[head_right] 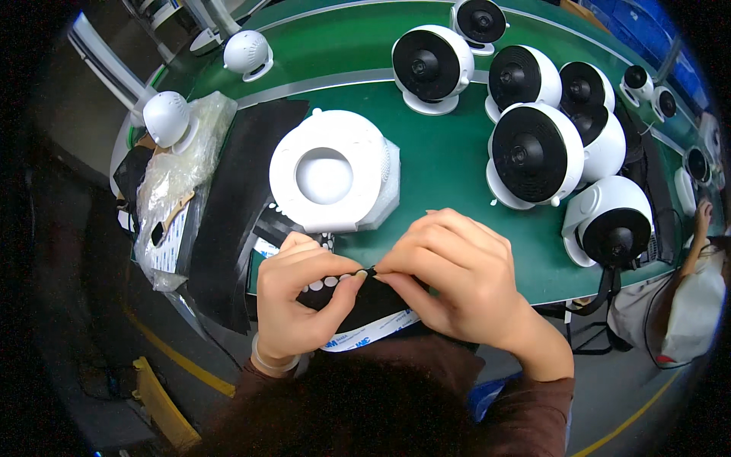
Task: Applying small black adhesive rubber pads to the base of electronic camera housings on an assembly line.
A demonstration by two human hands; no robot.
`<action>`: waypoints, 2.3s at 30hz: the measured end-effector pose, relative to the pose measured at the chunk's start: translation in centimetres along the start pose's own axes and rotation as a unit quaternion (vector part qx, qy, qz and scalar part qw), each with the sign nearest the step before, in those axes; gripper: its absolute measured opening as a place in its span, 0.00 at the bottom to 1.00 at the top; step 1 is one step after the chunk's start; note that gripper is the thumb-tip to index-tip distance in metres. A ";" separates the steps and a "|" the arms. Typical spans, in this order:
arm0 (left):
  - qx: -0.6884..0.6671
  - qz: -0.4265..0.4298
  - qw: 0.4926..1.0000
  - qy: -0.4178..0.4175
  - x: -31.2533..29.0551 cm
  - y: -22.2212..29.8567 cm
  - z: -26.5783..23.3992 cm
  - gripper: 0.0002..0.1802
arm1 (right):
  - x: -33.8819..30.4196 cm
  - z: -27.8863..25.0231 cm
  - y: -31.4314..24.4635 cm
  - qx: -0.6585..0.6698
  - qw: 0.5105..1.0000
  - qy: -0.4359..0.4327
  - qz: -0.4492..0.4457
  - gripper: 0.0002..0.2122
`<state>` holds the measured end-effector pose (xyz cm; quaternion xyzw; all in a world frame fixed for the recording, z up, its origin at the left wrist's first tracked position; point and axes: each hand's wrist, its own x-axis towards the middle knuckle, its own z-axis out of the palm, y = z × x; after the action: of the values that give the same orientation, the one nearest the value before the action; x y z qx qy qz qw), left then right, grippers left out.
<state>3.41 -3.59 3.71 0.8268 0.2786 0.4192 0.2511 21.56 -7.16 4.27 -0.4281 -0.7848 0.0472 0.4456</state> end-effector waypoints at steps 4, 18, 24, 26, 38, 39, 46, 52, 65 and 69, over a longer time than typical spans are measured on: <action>0.009 0.003 1.000 0.008 -0.1 -0.1 0.1 0.05 | 0.5 -0.4 0.1 0.022 0.999 -0.038 0.025 0.09; -0.025 -0.043 0.998 0.038 -0.7 -0.6 -0.8 0.04 | 1.1 0.8 -0.5 -0.015 0.999 -0.047 0.004 0.09; -0.035 -0.037 0.998 0.049 -0.8 -0.7 -0.7 0.04 | 1.3 1.0 -0.8 -0.017 0.999 -0.038 -0.001 0.08; -0.031 -0.032 0.998 0.047 -0.8 -0.7 -0.8 0.04 | 1.3 1.0 -0.7 -0.017 0.999 -0.042 0.000 0.08; -0.003 -0.046 0.997 0.061 -1.4 -1.5 -1.0 0.05 | 2.1 0.7 -1.7 0.013 0.994 -0.096 0.045 0.07; 0.017 -0.051 0.996 0.072 -1.9 -2.0 -1.1 0.06 | 2.2 0.6 -1.9 0.054 0.993 -0.083 0.060 0.07; 0.095 -0.042 0.988 0.113 -3.0 -2.4 -0.4 0.08 | 4.8 3.5 -1.7 0.104 0.978 0.021 0.181 0.03; 0.016 -0.052 0.995 0.085 -2.9 -2.7 0.1 0.09 | 5.8 5.2 -1.6 0.000 0.988 0.033 0.150 0.03; -0.004 -0.033 0.996 0.088 -2.6 -3.3 -0.1 0.07 | 6.0 5.4 -1.9 -0.021 0.987 -0.010 0.159 0.02; 0.011 -0.022 0.995 0.100 -2.4 -3.3 0.0 0.08 | 6.1 5.6 -2.2 -0.021 0.987 -0.007 0.160 0.02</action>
<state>1.39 -2.87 0.24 0.7768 0.3254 0.4913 0.2223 14.64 -2.43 5.96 -0.5573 -0.7099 0.1049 0.4177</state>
